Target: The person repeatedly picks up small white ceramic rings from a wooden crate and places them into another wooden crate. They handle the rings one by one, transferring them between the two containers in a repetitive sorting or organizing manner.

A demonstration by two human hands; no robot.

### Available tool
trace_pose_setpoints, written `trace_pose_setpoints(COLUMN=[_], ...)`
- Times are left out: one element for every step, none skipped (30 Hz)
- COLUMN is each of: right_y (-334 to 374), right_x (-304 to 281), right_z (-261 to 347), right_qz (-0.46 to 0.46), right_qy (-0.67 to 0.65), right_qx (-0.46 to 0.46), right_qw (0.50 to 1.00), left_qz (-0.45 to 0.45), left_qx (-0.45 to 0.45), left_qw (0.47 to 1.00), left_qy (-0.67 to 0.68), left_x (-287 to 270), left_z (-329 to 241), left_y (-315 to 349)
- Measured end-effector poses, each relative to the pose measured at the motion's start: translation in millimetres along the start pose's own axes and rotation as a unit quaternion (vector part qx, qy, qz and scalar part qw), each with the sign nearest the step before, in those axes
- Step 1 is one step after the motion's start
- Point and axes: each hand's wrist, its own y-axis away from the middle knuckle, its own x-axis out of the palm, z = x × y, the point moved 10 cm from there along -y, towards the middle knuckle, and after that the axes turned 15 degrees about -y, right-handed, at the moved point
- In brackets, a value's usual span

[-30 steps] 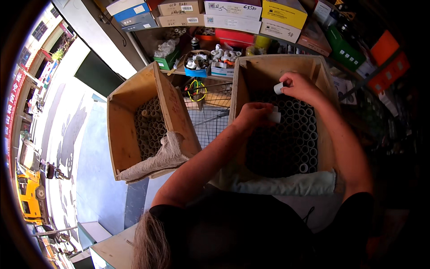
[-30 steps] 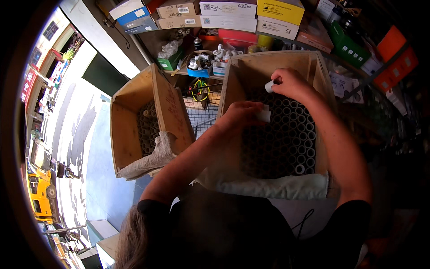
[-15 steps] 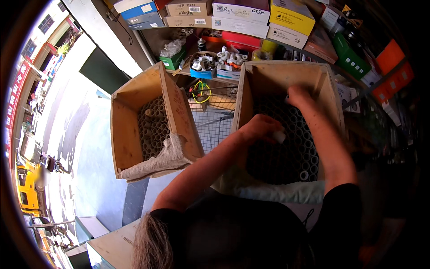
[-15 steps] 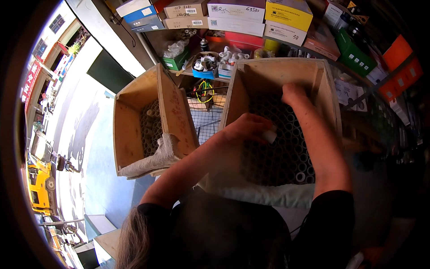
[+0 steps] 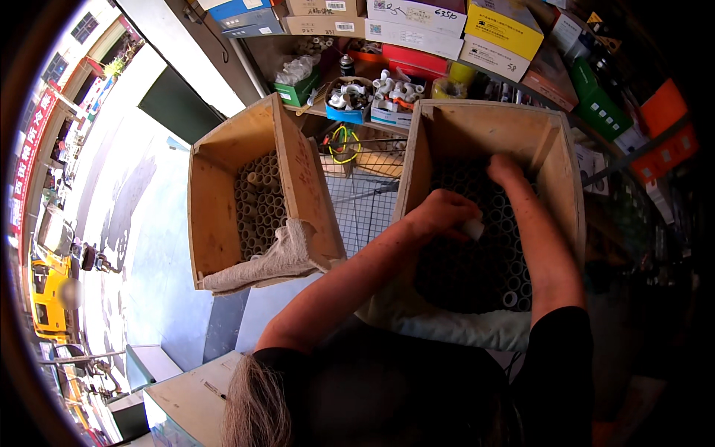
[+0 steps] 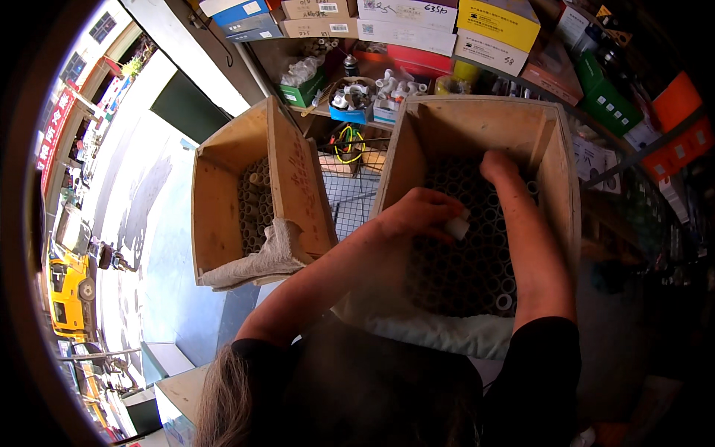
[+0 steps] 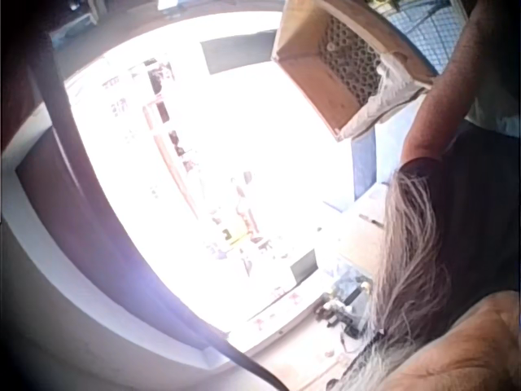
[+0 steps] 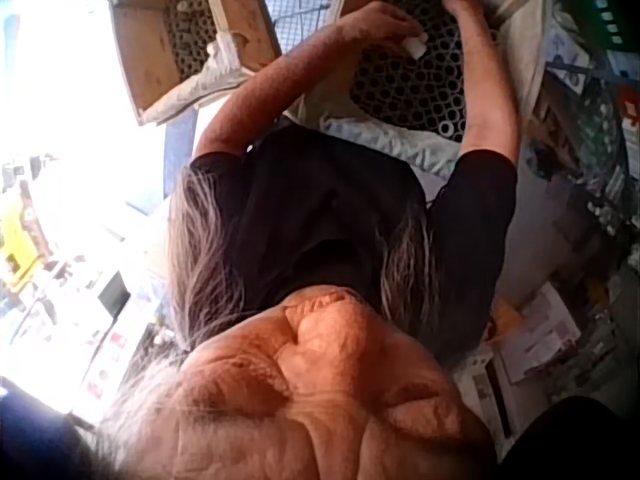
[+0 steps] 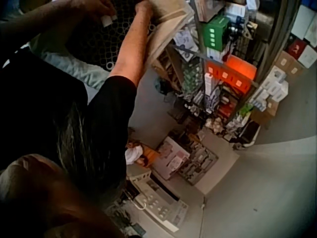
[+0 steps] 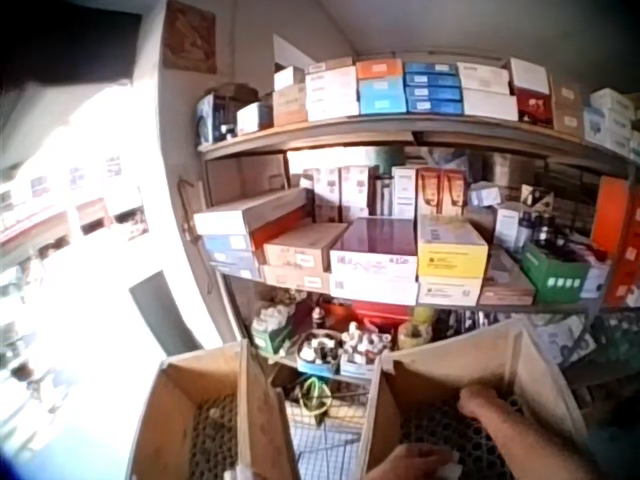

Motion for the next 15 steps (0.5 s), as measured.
trace_pose_setpoints(right_y=[-2.2, -4.9, -6.9, -8.7, -10.7, -12.4, -10.2, -7.9, -6.0, 0.1, 5.6, 9.9, 12.0, 10.4, 8.3], right_x=[0.7, 3.6, 5.6, 5.7, 5.6, 5.3, 4.1, -1.5, -7.9, -17.5, -23.7, -32.6, -37.8, -36.6, -35.6], right_z=[-3.7, -8.1, -12.3, -15.2, -18.2, -21.5, -16.3, -10.2, -4.1, 7.9, 21.1, 36.4, 47.0, 53.4, 59.6], right_qz=[-0.004, -0.002, 0.0, 0.002, 0.009, 0.016, 0.024, 0.011, -0.002, -0.014, 0.005, 0.022, 0.039, 0.069, 0.099], right_qy=[0.0, -0.003, -0.007, -0.011, -0.012, -0.013, -0.014, -0.009, -0.003, 0.003, 0.011, 0.018, 0.025, 0.034, 0.043], right_qx=[0.003, 0.002, 0.001, -0.001, -0.004, -0.007, -0.012, -0.023, -0.034, -0.044, -0.046, -0.046, -0.044, -0.049, -0.055], right_qw=[1.0, 1.0, 1.0, 1.0, 1.0, 1.0, 1.0, 1.0, 0.999, 0.999, 0.999, 0.999, 0.998, 0.996, 0.993], left_qz=[-0.013, -0.026, -0.032, -0.038, -0.043, -0.057, -0.073, -0.088, -0.1, -0.112, -0.123, -0.127, -0.129, -0.129, -0.133], left_qx=[0.004, 0.009, 0.007, 0.005, 0.003, 0.017, 0.03, 0.044, 0.044, 0.044, 0.044, 0.048, 0.052, 0.057, 0.06], left_qw=[1.0, 0.999, 0.999, 0.999, 0.999, 0.998, 0.996, 0.994, 0.993, 0.991, 0.99, 0.989, 0.989, 0.989, 0.988], left_qy=[0.011, 0.022, 0.022, 0.023, 0.023, 0.029, 0.036, 0.042, 0.048, 0.054, 0.06, 0.057, 0.053, 0.05, 0.048], left_x=[-1.8, -3.9, -5.1, -7.0, -8.6, -11.3, -14.8, -18.5, -22.0, -24.8, -26.8, -27.4, -27.6, -26.9, -27.3], left_z=[0.1, 0.0, 0.7, 1.3, 2.2, 2.5, 3.3, 4.1, 7.4, 9.1, 10.0, 7.8, 4.1, 1.0, 0.7], left_y=[-0.8, -1.4, -2.0, -2.7, -3.7, -6.2, -7.6, -8.7, -9.9, -9.9, -9.3, -7.9, -6.2, -6.0, -7.7])
